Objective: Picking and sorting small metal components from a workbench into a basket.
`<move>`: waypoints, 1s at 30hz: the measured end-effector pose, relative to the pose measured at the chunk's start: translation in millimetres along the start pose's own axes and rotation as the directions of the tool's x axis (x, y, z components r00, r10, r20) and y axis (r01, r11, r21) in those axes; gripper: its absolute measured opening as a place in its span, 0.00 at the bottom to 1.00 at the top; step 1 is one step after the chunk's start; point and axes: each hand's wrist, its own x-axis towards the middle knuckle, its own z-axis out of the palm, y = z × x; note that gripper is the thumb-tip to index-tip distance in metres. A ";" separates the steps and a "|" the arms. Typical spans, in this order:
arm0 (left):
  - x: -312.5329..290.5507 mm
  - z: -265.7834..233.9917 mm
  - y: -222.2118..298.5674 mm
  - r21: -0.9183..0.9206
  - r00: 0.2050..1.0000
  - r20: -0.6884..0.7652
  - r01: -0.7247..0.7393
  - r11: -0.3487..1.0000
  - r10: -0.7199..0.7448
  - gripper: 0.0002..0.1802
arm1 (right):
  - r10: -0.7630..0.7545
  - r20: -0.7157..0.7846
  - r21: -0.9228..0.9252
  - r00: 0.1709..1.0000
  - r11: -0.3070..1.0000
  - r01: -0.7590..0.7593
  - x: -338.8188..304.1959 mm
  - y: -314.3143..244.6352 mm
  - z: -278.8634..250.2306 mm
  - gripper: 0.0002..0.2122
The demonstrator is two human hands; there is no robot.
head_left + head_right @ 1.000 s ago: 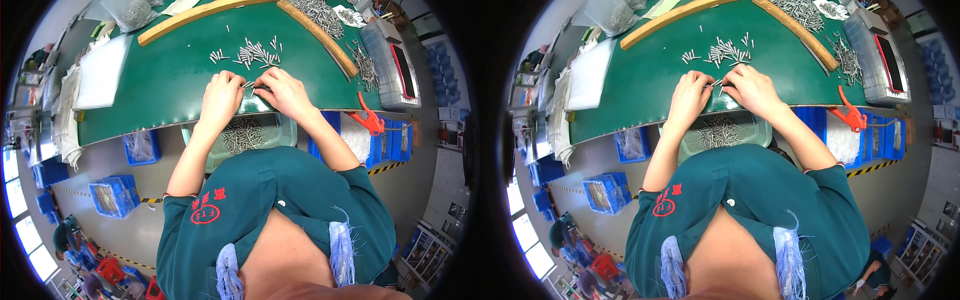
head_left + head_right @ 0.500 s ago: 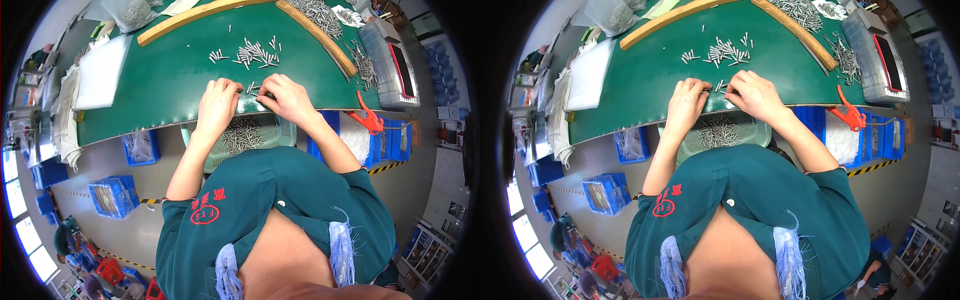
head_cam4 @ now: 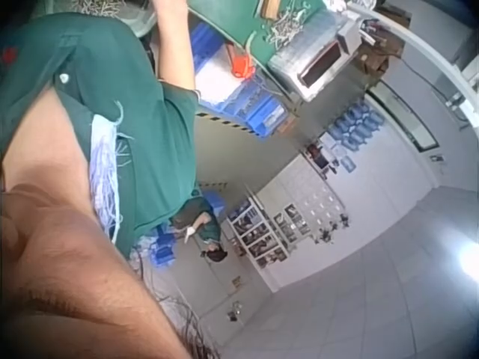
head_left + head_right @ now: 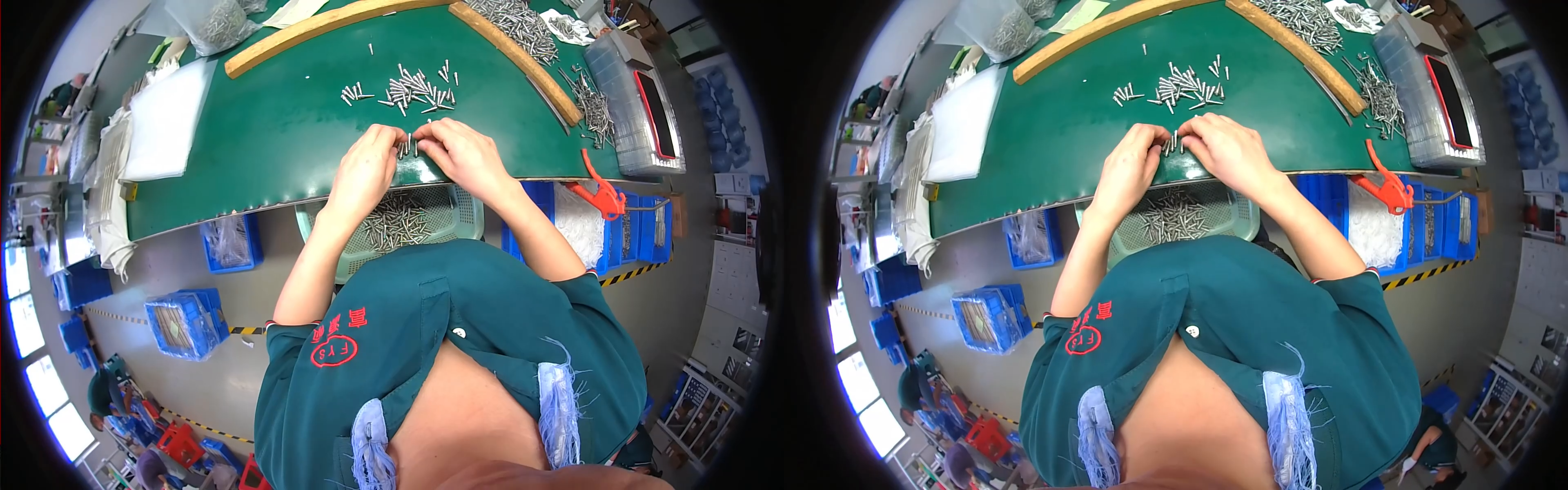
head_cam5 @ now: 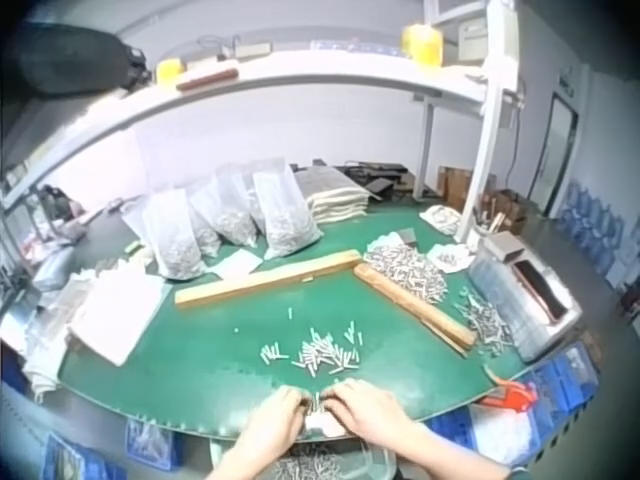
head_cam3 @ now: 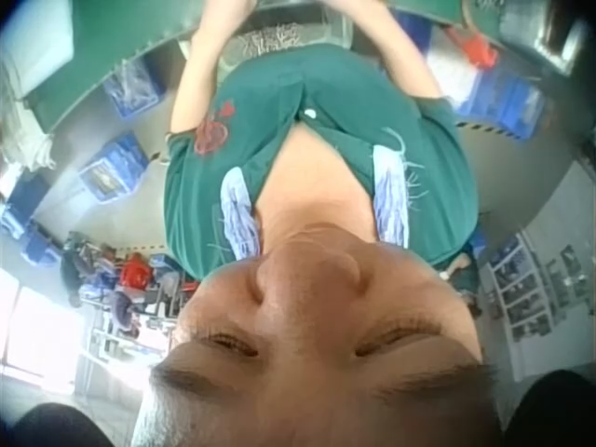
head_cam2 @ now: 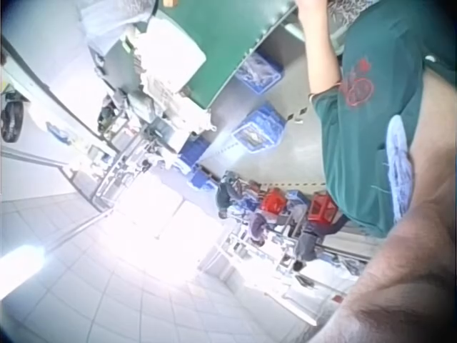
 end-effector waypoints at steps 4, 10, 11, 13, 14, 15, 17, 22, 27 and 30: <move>9.2 6.1 -7.0 0.116 0.998 -0.009 -0.055 0.992 0.056 0.10 | -0.013 -0.032 -0.137 0.999 0.991 0.009 5.4 3.6 -3.0 0.07; 23.3 7.2 -11.1 0.234 0.987 0.105 -0.144 0.961 0.122 0.11 | 0.027 0.014 -0.189 1.000 0.982 -0.024 6.4 11.5 -7.8 0.07; 24.2 6.4 -11.9 0.234 0.987 0.106 -0.144 0.962 0.122 0.11 | 0.048 0.014 -0.180 0.999 0.983 -0.044 5.9 10.6 -9.3 0.07; 25.3 4.4 -13.0 0.259 0.983 0.122 -0.166 0.952 0.138 0.10 | 0.056 -0.046 -0.178 0.997 0.982 -0.064 4.3 9.9 -10.9 0.07; 26.1 3.0 -11.7 0.259 0.983 0.123 -0.166 0.952 0.138 0.10 | 0.065 -0.108 -0.175 0.992 0.981 -0.084 3.6 10.1 -11.4 0.06; 27.0 1.2 -9.8 0.255 0.982 0.136 -0.162 0.953 0.130 0.08 | 0.076 -0.109 -0.191 0.991 0.977 -0.096 2.4 13.5 -12.0 0.07; 27.5 0.0 -9.2 0.252 0.981 0.149 -0.157 0.955 0.122 0.07 | 0.096 -0.086 -0.191 0.992 0.975 -0.111 0.1 17.1 -14.4 0.07; 21.8 -7.4 -12.9 0.281 1.000 0.008 -0.020 0.960 0.019 0.05 | 0.056 -0.008 -0.165 0.998 0.985 -0.057 -3.2 13.8 -19.7 0.07; 6.3 -12.6 -11.3 0.369 0.995 0.009 0.089 0.925 -0.099 0.05 | -0.018 0.088 0.048 0.996 0.999 0.013 -4.0 1.2 -18.1 0.10; -0.2 -10.9 -5.2 0.322 0.994 0.052 0.079 0.943 -0.101 0.07 | -0.044 0.103 0.086 0.994 0.996 0.036 -4.2 1.7 -16.5 0.10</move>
